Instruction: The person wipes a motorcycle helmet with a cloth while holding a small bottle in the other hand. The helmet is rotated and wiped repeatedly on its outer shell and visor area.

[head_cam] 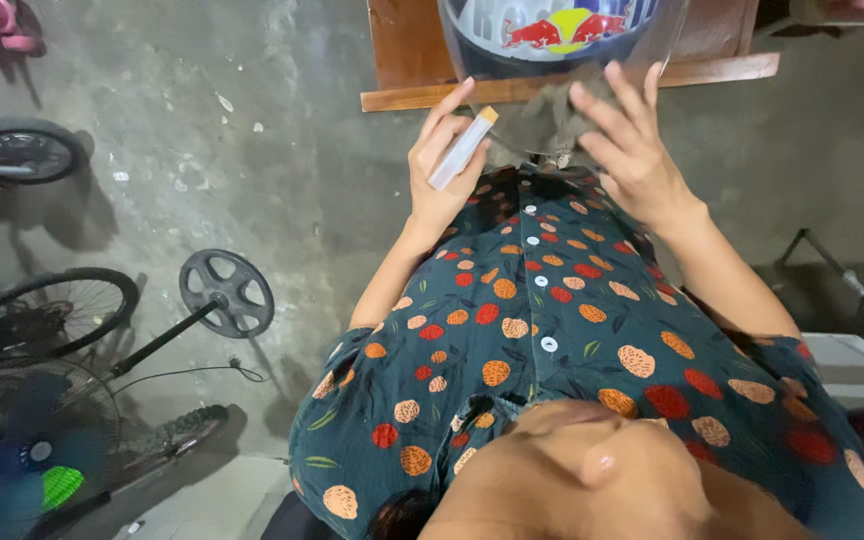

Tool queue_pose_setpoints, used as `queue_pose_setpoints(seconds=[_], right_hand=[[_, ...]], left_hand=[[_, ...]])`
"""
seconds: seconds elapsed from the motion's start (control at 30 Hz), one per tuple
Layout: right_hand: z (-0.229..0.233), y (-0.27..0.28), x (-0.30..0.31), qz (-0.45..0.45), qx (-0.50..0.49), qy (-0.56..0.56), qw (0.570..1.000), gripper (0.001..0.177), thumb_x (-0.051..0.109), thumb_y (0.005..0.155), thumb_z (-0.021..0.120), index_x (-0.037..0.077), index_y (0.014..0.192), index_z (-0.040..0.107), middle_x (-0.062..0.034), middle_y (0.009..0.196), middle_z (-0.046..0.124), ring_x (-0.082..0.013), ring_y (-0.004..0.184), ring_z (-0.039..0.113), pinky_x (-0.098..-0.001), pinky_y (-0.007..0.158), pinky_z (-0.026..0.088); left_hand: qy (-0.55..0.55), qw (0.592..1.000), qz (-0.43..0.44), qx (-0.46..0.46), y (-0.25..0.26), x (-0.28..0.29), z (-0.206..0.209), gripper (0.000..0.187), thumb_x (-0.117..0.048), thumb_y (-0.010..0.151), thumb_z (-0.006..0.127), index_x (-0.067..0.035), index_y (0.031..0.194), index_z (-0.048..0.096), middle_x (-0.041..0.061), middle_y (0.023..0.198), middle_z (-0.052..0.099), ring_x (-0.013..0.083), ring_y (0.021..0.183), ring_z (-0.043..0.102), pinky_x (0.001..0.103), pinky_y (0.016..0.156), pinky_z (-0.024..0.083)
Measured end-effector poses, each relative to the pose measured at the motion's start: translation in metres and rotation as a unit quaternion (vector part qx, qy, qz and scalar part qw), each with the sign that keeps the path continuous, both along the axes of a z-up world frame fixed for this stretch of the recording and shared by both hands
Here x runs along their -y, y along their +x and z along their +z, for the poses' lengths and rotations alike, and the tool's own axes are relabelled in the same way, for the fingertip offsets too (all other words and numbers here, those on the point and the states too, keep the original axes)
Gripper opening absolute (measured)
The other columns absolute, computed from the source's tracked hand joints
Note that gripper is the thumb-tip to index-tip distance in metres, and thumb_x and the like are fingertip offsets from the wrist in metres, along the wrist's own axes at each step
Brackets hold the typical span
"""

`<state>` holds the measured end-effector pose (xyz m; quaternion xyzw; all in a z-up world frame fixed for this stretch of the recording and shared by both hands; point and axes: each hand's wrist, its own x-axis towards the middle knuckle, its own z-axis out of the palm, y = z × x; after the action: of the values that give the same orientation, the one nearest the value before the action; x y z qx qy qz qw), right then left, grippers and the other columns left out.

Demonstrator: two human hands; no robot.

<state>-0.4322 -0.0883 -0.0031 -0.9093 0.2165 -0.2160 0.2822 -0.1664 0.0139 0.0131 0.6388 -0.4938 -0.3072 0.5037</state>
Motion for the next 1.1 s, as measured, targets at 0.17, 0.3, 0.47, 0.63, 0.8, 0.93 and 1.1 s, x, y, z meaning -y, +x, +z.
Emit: queue_pose_setpoints(seconds=[0.17, 0.3, 0.47, 0.63, 0.8, 0.93, 1.1], right_hand=[[-0.035, -0.009, -0.017, 0.021, 0.035, -0.068, 0.997, 0.008, -0.002, 0.088, 0.075, 0.000, 0.085, 0.067, -0.0084, 0.141, 0.067, -0.0321, 0.144, 0.050, -0.0668, 0.127, 0.024], [-0.047, -0.016, -0.026, 0.021, 0.029, -0.100, 0.994, 0.005, 0.001, 0.088, 0.077, 0.001, 0.087, 0.072, -0.0072, 0.136, 0.070, -0.0288, 0.137, 0.055, -0.0560, 0.124, 0.035], [-0.066, -0.020, -0.032, 0.022, 0.020, -0.127, 0.991, 0.004, 0.004, 0.088, 0.075, 0.003, 0.085, 0.072, -0.0072, 0.135, 0.071, -0.0283, 0.132, 0.058, -0.0492, 0.116, 0.042], [-0.076, -0.017, -0.039, 0.023, 0.023, -0.127, 0.991, 0.007, 0.006, 0.085, 0.073, 0.004, 0.080, 0.070, -0.0079, 0.134, 0.072, -0.0300, 0.129, 0.057, -0.0496, 0.111, 0.043], [-0.048, -0.009, -0.035, 0.014, 0.031, -0.090, 0.995, 0.012, 0.008, 0.079, 0.070, -0.001, 0.082, 0.062, -0.0152, 0.138, 0.068, -0.0369, 0.130, 0.056, -0.0540, 0.107, 0.045], [-0.027, 0.038, -0.026, -0.079, 0.054, -0.124, 0.988, 0.023, 0.008, 0.081, 0.070, -0.008, 0.093, 0.060, -0.0213, 0.149, 0.060, -0.0428, 0.136, 0.052, -0.0598, 0.108, 0.043], [-0.020, 0.097, -0.033, -0.143, -0.086, -0.189, 0.968, 0.021, 0.005, 0.089, 0.069, -0.005, 0.108, 0.069, -0.0177, 0.155, 0.055, -0.0378, 0.148, 0.045, -0.0571, 0.119, 0.038]], left_hand=[[-0.009, 1.000, -0.007, -0.019, 0.003, -0.001, -0.007, 0.017, 0.004, 0.088, 0.074, 0.002, 0.100, 0.064, 0.015, 0.144, 0.062, 0.0106, 0.077, 0.065, 0.025, 0.071, 0.053], [-0.023, 1.000, -0.016, -0.014, 0.009, -0.004, -0.015, 0.017, 0.004, 0.088, 0.075, 0.001, 0.099, 0.061, 0.018, 0.148, 0.058, 0.0096, 0.077, 0.064, 0.025, 0.073, 0.053], [-0.009, 1.000, -0.009, -0.015, 0.020, -0.010, -0.026, 0.016, 0.004, 0.087, 0.074, 0.001, 0.098, 0.063, 0.018, 0.147, 0.060, 0.0101, 0.073, 0.061, 0.025, 0.070, 0.050], [0.004, 1.000, -0.012, -0.020, 0.032, -0.015, -0.033, 0.016, 0.004, 0.086, 0.073, 0.001, 0.098, 0.062, 0.016, 0.145, 0.061, 0.0086, 0.070, 0.060, 0.025, 0.067, 0.051], [0.030, 0.999, -0.030, -0.030, 0.045, -0.018, -0.038, 0.015, 0.004, 0.087, 0.074, 0.001, 0.097, 0.064, 0.013, 0.142, 0.063, 0.0099, 0.069, 0.060, 0.025, 0.065, 0.050], [0.010, 0.998, -0.052, -0.021, 0.058, -0.019, -0.041, 0.015, 0.004, 0.087, 0.074, 0.000, 0.099, 0.065, 0.011, 0.141, 0.062, 0.0134, 0.082, 0.067, 0.026, 0.071, 0.053], [0.003, 0.997, -0.075, -0.008, 0.077, -0.018, -0.044, 0.014, 0.003, 0.088, 0.074, -0.001, 0.099, 0.065, 0.010, 0.139, 0.062, 0.0154, 0.091, 0.071, 0.026, 0.076, 0.057]])
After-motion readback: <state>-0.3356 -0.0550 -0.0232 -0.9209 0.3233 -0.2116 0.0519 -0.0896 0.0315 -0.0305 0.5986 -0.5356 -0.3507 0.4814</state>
